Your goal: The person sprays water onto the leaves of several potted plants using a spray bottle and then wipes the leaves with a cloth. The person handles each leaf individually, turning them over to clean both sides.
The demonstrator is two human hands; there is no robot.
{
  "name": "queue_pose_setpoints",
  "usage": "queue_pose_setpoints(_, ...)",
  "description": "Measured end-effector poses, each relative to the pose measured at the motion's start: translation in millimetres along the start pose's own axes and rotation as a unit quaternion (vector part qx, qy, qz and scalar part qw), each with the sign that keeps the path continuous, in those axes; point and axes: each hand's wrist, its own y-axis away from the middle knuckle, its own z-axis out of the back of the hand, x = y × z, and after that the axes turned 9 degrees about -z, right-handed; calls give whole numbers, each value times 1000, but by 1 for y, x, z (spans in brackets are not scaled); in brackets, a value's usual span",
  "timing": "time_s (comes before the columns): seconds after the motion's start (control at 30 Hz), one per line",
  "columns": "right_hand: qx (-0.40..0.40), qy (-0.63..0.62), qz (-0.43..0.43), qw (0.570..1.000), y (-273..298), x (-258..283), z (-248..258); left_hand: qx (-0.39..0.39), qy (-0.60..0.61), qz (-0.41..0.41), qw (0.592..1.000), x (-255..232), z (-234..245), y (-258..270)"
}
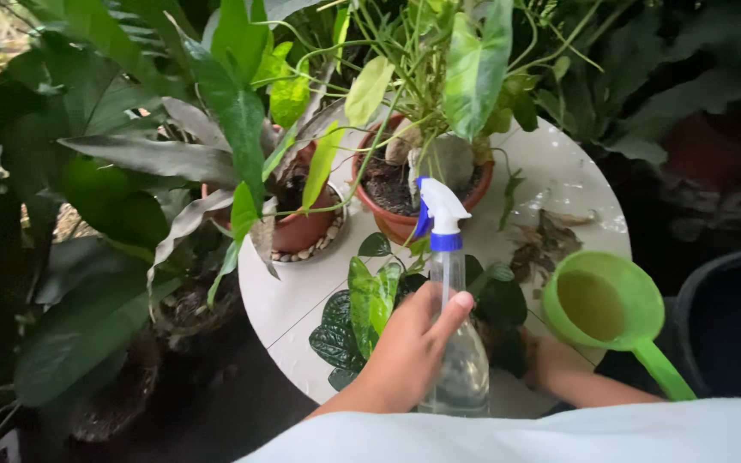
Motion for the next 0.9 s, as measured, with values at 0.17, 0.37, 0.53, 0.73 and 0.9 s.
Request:
queue_pose_setpoints(0.17, -61, -295, 3, 954, 24, -1, 8, 4, -9, 10, 1000, -2, 5, 5)
queue_pose_setpoints(0.37, -33, -634, 98, 766, 88, 13, 77, -20, -24, 50, 998, 7, 18, 5)
queue_pose_setpoints(0.53, 15, -725, 148, 672, 143, 37, 130, -61, 31, 81, 994, 21, 19, -1)
queue_pose_setpoints(0.73, 22, -782, 181, 596, 196, 60, 184, 18, 127, 44, 991, 1, 18, -10)
queue_pose_setpoints(0.9, -111, -716, 94, 683, 200, 36, 190, 51, 90, 18, 994, -28, -2, -16)
